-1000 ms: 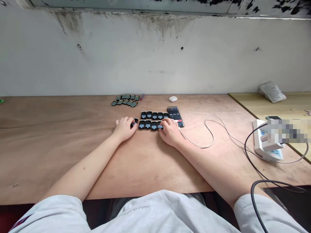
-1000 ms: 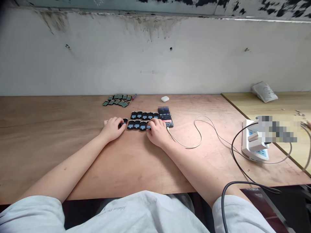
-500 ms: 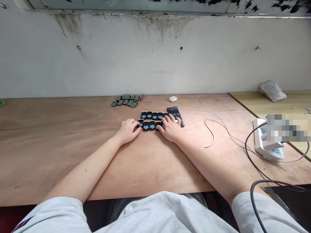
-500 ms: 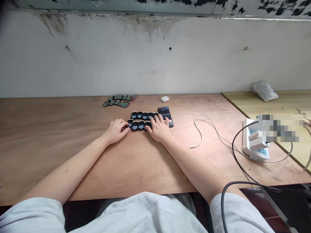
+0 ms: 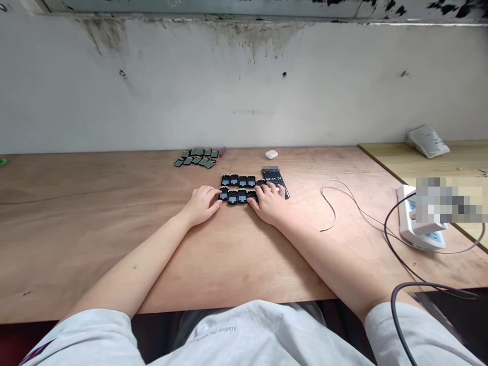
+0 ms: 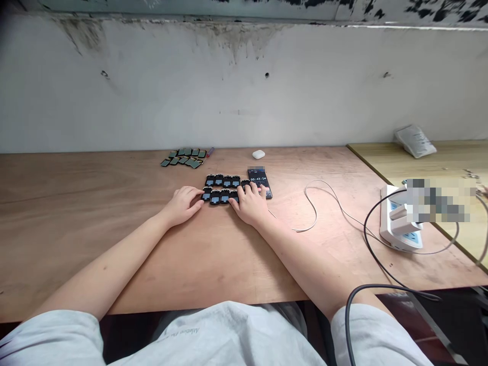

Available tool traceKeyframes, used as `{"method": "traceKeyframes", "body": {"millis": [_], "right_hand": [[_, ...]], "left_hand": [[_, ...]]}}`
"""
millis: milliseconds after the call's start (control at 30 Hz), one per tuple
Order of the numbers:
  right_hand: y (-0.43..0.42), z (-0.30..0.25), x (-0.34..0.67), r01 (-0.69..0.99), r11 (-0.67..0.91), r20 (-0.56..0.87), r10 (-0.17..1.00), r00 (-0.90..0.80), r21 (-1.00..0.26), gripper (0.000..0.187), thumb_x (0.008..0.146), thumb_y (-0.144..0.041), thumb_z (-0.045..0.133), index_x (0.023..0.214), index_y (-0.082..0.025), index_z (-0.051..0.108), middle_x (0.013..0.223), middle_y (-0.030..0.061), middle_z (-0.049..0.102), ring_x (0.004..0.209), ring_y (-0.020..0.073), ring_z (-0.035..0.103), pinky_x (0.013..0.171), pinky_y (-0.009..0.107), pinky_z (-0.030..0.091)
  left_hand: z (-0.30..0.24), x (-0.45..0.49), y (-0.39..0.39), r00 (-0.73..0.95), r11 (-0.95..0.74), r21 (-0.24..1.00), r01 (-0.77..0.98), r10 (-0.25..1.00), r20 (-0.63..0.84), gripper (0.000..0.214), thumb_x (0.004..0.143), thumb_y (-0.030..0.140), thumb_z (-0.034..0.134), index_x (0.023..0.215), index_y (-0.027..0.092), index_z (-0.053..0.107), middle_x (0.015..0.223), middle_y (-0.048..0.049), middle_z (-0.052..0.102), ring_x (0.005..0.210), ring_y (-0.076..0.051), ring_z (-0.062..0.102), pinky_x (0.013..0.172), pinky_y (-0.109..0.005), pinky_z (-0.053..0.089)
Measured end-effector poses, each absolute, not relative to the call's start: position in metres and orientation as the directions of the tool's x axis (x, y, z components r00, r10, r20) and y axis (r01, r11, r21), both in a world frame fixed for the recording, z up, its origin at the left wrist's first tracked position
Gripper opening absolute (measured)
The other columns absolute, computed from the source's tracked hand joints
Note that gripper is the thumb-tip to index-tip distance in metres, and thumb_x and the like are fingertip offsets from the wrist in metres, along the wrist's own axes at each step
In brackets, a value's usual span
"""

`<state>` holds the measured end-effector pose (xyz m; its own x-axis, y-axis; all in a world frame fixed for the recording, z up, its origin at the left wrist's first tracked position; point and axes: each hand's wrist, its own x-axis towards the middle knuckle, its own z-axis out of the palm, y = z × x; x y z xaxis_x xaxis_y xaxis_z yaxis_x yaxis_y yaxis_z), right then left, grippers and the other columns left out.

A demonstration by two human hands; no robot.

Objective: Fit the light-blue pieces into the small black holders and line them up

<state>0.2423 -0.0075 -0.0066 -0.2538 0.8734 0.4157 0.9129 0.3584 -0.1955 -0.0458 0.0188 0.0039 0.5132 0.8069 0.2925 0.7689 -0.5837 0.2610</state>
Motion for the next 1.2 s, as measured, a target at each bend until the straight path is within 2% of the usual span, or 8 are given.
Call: {"method": "traceKeyframes", "body": {"millis": [200,400,567,700,800,933,1067,1200], "right_hand": [[-0.021,-0.002,0.241,0.888,0.399,0.511,0.826,-0.240,-0.228,0.037,0.104,-0.052,0.048,0.111,-0.021,0.068,0.106,0.0179,0.071,0.123,0.0392,0.050,0.114,0.070,0.023],[-0.026,-0.001,0.241,0.880,0.417,0.588,0.779,-0.218,-0.226,0.043,0.103,-0.050,0.052,0.083,-0.020,0.074,0.094,0.0178,0.068,0.110,0.0382,0.052,0.108,0.069,0.030],[-0.026,-0.002,0.240,0.775,0.594,0.517,0.743,-0.426,-0.215,0.047,0.103,-0.047,0.057,0.066,-0.020,0.071,0.086,0.0142,0.067,0.101,0.0326,0.053,0.095,0.059,0.045],[-0.030,0.004,0.238,0.498,0.810,0.454,0.586,-0.671,-0.309,0.026,0.101,-0.035,0.061,0.082,-0.021,0.073,0.104,0.0104,0.069,0.099,0.0249,0.058,0.091,0.045,0.053],[-0.032,0.007,0.238,0.369,0.857,0.444,0.506,-0.739,-0.361,0.012,0.098,-0.027,0.063,0.099,-0.023,0.075,0.117,0.0094,0.067,0.106,0.0231,0.060,0.096,0.042,0.054],[-0.032,0.004,0.237,0.361,0.855,0.440,0.505,-0.743,-0.373,0.020,0.091,-0.018,0.067,0.110,-0.024,0.073,0.122,0.0103,0.066,0.110,0.0245,0.062,0.098,0.044,0.055],[-0.031,0.001,0.237,0.384,0.838,0.451,0.536,-0.714,-0.387,0.022,0.091,-0.013,0.062,0.109,-0.022,0.071,0.124,0.0120,0.063,0.113,0.0247,0.062,0.098,0.044,0.057],[-0.029,-0.001,0.240,0.409,0.824,0.525,0.565,-0.636,-0.392,0.027,0.092,-0.014,0.058,0.117,-0.022,0.066,0.135,0.0150,0.056,0.120,0.0255,0.060,0.099,0.044,0.057]], "left_hand": [[0.002,-0.047,0.021,0.486,-0.567,0.258,0.782,0.815,0.315,0.036,0.102,0.043,0.046,0.125,0.021,0.063,0.126,-0.0134,0.067,0.125,-0.033,0.055,0.103,-0.050,0.041],[0.006,-0.047,0.016,0.464,-0.604,0.217,0.767,0.756,0.462,0.035,0.101,0.037,0.047,0.127,0.020,0.063,0.122,-0.0136,0.067,0.120,-0.031,0.057,0.101,-0.048,0.043],[0.011,-0.037,0.003,0.631,-0.772,0.125,0.623,0.591,0.502,0.028,0.099,0.029,0.049,0.119,0.021,0.067,0.103,-0.0111,0.070,0.097,-0.026,0.064,0.088,-0.042,0.049],[0.013,-0.022,-0.010,0.802,-0.883,0.120,0.454,0.464,0.377,0.029,0.099,0.035,0.052,0.119,0.021,0.068,0.095,-0.0096,0.070,0.086,-0.024,0.064,0.081,-0.039,0.051],[0.014,-0.015,-0.014,0.846,-0.897,0.168,0.408,0.441,0.300,0.034,0.096,0.048,0.058,0.115,0.022,0.069,0.095,-0.0099,0.069,0.085,-0.024,0.064,0.079,-0.038,0.051],[0.011,-0.012,-0.014,0.843,-0.893,0.186,0.409,0.448,0.297,0.045,0.086,0.061,0.071,0.108,0.022,0.071,0.103,-0.0117,0.068,0.090,-0.026,0.064,0.081,-0.039,0.052],[0.007,-0.006,-0.017,0.794,-0.861,0.207,0.465,0.509,0.332,0.023,0.093,0.038,0.065,0.110,0.022,0.068,0.104,-0.0103,0.068,0.093,-0.025,0.065,0.082,-0.038,0.054],[0.004,-0.010,-0.013,0.724,-0.853,0.227,0.471,0.520,0.454,0.023,0.097,0.027,0.058,0.117,0.021,0.066,0.112,-0.0118,0.068,0.103,-0.025,0.066,0.091,-0.039,0.056]]}}
